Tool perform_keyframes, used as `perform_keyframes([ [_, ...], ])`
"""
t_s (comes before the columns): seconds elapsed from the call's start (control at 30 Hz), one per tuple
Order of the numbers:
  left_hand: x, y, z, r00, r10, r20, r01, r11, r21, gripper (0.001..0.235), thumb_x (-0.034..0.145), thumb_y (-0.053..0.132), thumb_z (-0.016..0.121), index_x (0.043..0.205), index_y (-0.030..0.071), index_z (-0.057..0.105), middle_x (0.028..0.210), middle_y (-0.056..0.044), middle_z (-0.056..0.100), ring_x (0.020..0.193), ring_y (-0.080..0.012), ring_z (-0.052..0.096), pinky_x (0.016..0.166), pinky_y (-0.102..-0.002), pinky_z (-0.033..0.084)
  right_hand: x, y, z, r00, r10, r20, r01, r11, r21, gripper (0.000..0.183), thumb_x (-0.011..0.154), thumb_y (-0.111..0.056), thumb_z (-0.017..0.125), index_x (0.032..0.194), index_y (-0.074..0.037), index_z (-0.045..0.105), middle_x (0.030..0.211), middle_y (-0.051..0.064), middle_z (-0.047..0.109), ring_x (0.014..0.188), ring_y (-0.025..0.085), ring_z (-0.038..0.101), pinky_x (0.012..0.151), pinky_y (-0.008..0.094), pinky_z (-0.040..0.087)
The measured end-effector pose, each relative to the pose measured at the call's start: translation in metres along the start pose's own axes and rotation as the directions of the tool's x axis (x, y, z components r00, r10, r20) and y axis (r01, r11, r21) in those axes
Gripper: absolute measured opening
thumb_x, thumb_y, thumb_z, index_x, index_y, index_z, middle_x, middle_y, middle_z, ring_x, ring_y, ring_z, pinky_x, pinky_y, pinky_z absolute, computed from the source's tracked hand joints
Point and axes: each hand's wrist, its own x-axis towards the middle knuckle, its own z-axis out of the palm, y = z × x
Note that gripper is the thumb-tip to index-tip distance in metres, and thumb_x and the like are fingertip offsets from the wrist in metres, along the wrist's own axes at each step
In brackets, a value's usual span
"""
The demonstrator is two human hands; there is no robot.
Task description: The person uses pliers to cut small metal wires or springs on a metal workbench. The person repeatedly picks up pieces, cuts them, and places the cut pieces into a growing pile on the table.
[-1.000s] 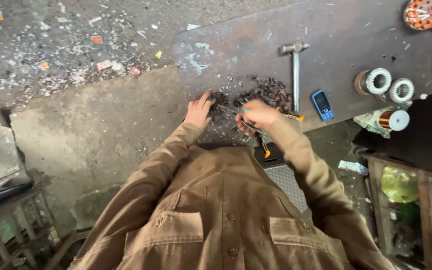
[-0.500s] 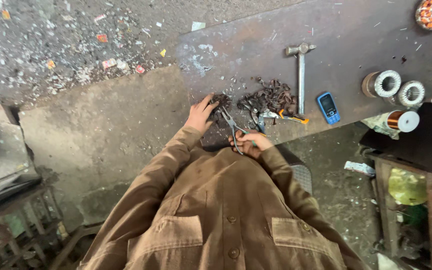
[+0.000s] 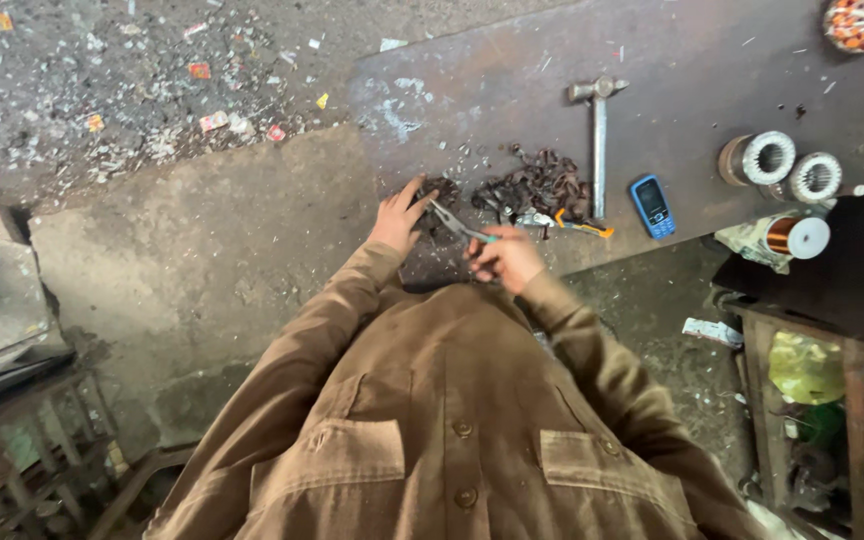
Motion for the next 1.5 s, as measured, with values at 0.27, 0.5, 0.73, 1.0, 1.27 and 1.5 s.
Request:
perform_keyframes([
  [0.27, 0.002, 0.007, -0.009, 0.992, 0.077, -0.095, -0.078, 0.997, -0.006, 0.073, 0.072, 0.003, 0.076, 0.141, 0.016, 0.058, 0.152, -0.015, 0.045, 0.132, -0.0394, 0.050, 0.108, -0.050, 0.043, -0.015, 0.020, 0.009, 0.998, -0.057, 0.008, 0.056, 0.996, 0.068, 0.022, 0.087, -0.002, 0.060, 0.108, 0.003, 0.066, 0.109, 0.018, 0.070, 0.091, 0.029, 0.069, 0.079, 0.040, 0.057],
  [0.5, -0.007, 0.027, -0.011, 0.960, 0.169, -0.223, -0.165, 0.986, 0.040, 0.044, 0.087, 0.009, 0.075, 0.130, 0.012, 0.066, 0.119, -0.009, 0.064, 0.114, -0.0339, 0.061, 0.102, -0.047, 0.047, -0.057, 0.000, 0.014, 0.760, -0.625, 0.179, -0.040, -0.319, -0.947, 0.056, 0.066, -0.013, 0.069, 0.123, -0.012, 0.068, 0.133, 0.015, 0.061, 0.117, 0.037, 0.055, 0.088, 0.055, 0.043],
  [0.73, -0.003, 0.026, -0.010, 0.958, 0.069, -0.277, -0.098, 0.991, -0.093, 0.038, 0.083, 0.014, 0.078, 0.118, 0.011, 0.065, 0.113, -0.011, 0.068, 0.110, -0.0367, 0.063, 0.099, -0.045, 0.048, -0.067, -0.023, 0.024, 0.666, -0.692, 0.279, -0.078, -0.436, -0.897, 0.054, 0.073, -0.014, 0.067, 0.128, -0.012, 0.066, 0.140, 0.020, 0.056, 0.127, 0.038, 0.048, 0.094, 0.059, 0.037],
  [1.0, 0.006, 0.008, -0.003, 0.975, -0.130, -0.182, 0.107, 0.985, -0.134, 0.054, 0.068, 0.016, 0.085, 0.119, 0.015, 0.065, 0.121, -0.010, 0.063, 0.117, -0.0348, 0.059, 0.095, -0.046, 0.047, -0.060, -0.037, 0.029, 0.690, -0.628, 0.360, -0.030, -0.522, -0.853, 0.054, 0.076, -0.012, 0.064, 0.130, -0.014, 0.065, 0.135, 0.024, 0.054, 0.127, 0.043, 0.047, 0.102, 0.062, 0.036],
  [1.27, 0.007, -0.003, -0.002, 0.976, -0.067, -0.208, 0.043, 0.992, -0.115, 0.055, 0.063, 0.012, 0.084, 0.117, 0.016, 0.071, 0.136, -0.015, 0.056, 0.124, -0.0388, 0.055, 0.103, -0.049, 0.046, -0.063, -0.032, 0.037, 0.681, -0.613, 0.401, -0.020, -0.563, -0.826, 0.054, 0.077, -0.012, 0.065, 0.131, -0.013, 0.065, 0.137, 0.025, 0.052, 0.131, 0.043, 0.045, 0.105, 0.065, 0.034],
  [1.5, 0.020, -0.002, 0.007, 0.989, -0.123, -0.079, 0.106, 0.975, -0.196, 0.056, 0.070, 0.014, 0.084, 0.123, 0.017, 0.066, 0.138, -0.015, 0.060, 0.128, -0.0384, 0.054, 0.110, -0.048, 0.043, -0.049, -0.059, 0.052, 0.838, -0.442, 0.321, 0.009, -0.576, -0.817, 0.049, 0.077, -0.010, 0.065, 0.126, -0.009, 0.070, 0.119, 0.025, 0.058, 0.115, 0.046, 0.053, 0.094, 0.058, 0.045],
])
